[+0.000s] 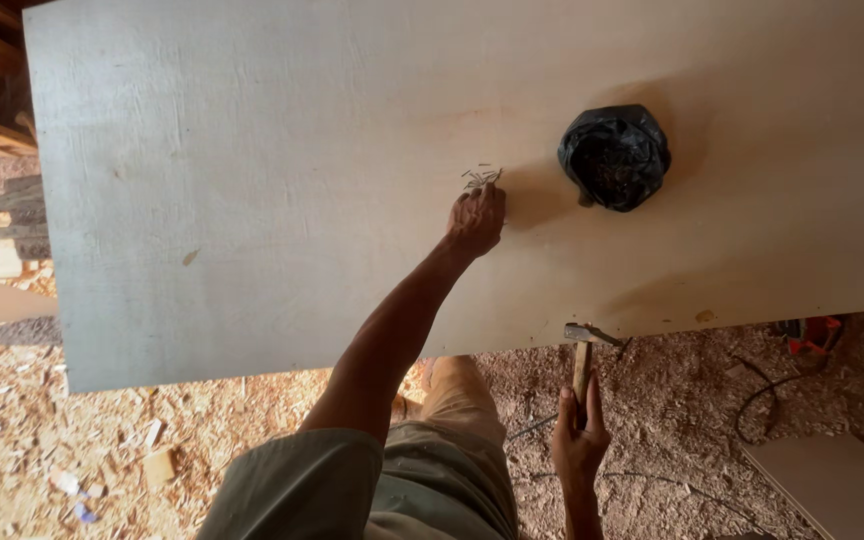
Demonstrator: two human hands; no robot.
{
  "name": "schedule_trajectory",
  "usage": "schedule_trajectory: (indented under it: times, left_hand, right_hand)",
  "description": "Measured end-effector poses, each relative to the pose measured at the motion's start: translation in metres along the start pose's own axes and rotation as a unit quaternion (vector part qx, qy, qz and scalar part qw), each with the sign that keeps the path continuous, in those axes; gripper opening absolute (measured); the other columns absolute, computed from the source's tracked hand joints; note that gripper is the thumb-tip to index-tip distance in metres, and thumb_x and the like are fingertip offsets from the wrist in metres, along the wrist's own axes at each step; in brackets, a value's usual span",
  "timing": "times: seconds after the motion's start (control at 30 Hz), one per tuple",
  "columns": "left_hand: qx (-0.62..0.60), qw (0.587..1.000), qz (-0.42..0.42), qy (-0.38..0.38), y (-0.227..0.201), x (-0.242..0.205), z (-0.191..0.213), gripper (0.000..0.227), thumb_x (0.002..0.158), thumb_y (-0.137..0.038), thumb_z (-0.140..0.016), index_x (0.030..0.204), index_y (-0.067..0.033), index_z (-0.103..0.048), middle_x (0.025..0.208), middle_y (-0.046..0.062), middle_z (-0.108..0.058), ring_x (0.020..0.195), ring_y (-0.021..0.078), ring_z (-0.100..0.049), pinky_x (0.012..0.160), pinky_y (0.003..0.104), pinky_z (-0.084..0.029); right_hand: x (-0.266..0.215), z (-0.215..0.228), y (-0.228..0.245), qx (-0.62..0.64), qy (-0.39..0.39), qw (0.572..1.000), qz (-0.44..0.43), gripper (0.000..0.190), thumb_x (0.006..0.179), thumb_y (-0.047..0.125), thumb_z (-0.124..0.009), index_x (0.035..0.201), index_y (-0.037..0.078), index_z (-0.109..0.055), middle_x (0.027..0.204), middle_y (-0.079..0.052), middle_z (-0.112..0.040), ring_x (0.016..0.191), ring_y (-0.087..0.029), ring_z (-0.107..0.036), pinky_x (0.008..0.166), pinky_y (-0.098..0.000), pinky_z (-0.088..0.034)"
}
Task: The person hammers nails into a large sheet of plywood using a hammer. They repeatedly pick up nails from the surface and drive them into the board along its edges.
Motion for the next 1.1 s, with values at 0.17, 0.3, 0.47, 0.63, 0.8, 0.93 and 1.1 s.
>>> schedule_trajectory:
  times: [0.17,0.3,0.47,0.63,0.8,0.93,1.1]
  left_hand:
    - [-0.251,0.946,0.204,-0.011,0.046,-0.055,0.027,0.015,0.096,0.003,-0.055,0.111,0.0012,-0.053,0.094,0.021,-0.066,0.084,0.0365,-0.063,0.073,0.048,-0.051]
    - [-0.341,0.880,0.317,-0.096,0.110,-0.169,0.088,0.013,0.101,-0.003,-0.055,0.111,0.0005,-0.062,0.091,0.013,-0.070,0.078,0.0214,-0.071,0.070,0.035,-0.059]
    - [-0.298,0.845,0.374,-0.241,0.205,-0.350,0.193,0.024,0.098,0.001,-0.058,0.120,0.0035,-0.067,0.102,0.010,-0.073,0.089,0.0149,-0.073,0.081,0.029,-0.062]
    - [-0.217,0.816,0.467,-0.264,0.262,-0.500,0.267,0.041,0.090,0.012,-0.049,0.120,-0.0006,-0.074,0.101,0.013,-0.076,0.086,0.0178,-0.074,0.081,0.029,-0.063]
    - [-0.161,0.871,0.403,-0.233,0.279,-0.556,0.283,0.029,0.095,0.002,-0.058,0.121,-0.0043,-0.070,0.103,0.011,-0.077,0.089,0.0184,-0.075,0.078,0.031,-0.064]
    - [-0.216,0.878,0.365,-0.223,0.291,-0.560,0.263,0.013,0.098,-0.014,-0.069,0.109,-0.0085,-0.073,0.106,0.007,-0.077,0.096,0.0186,-0.075,0.086,0.036,-0.062]
    - [-0.115,0.924,0.302,-0.206,0.284,-0.544,0.257,0.010,0.096,-0.024,-0.074,0.097,-0.0161,-0.080,0.097,0.001,-0.078,0.099,0.0187,-0.065,0.092,0.039,-0.048]
  right_hand:
    - [0.006,-0.005,0.019,0.020,0.006,0.997,0.072,0.056,0.105,0.025,-0.057,0.155,0.002,-0.044,0.121,-0.025,-0.071,0.076,-0.018,-0.074,0.053,-0.0305,-0.060]
    - [0.020,-0.021,0.043,0.012,0.041,0.996,0.078,0.056,0.106,0.024,-0.056,0.155,-0.001,-0.045,0.118,-0.023,-0.073,0.070,-0.019,-0.071,0.051,-0.0319,-0.061]
    - [0.013,-0.055,0.083,-0.017,0.087,0.989,0.122,0.058,0.108,0.022,-0.057,0.159,-0.003,-0.042,0.125,-0.024,-0.070,0.080,-0.022,-0.071,0.061,-0.0335,-0.061]
    - [-0.038,-0.111,0.143,0.010,0.083,0.967,0.242,0.057,0.113,0.022,-0.063,0.160,-0.005,-0.045,0.133,-0.025,-0.068,0.102,-0.024,-0.073,0.079,-0.0317,-0.061]
    - [-0.125,-0.182,0.195,0.114,0.152,0.964,0.188,0.056,0.111,0.024,-0.062,0.160,0.001,-0.048,0.114,-0.011,-0.070,0.080,-0.012,-0.060,0.066,-0.0253,-0.049]
    - [-0.194,-0.221,0.225,0.058,0.172,0.976,0.121,0.054,0.106,0.026,-0.063,0.155,0.006,-0.054,0.078,-0.002,-0.062,0.059,-0.007,-0.050,0.050,-0.0249,-0.040]
    - [-0.255,-0.224,0.249,0.048,0.157,0.972,0.168,0.046,0.106,0.025,-0.063,0.146,0.004,-0.060,0.083,-0.001,-0.066,0.061,-0.005,-0.051,0.054,-0.0237,-0.042]
Point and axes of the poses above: each hand's wrist, its own x-axis towards the middle knuckle, its own z-axis out of the back of the hand, y = z × x, the point moved 8 cm from there along x, towards the middle knuckle
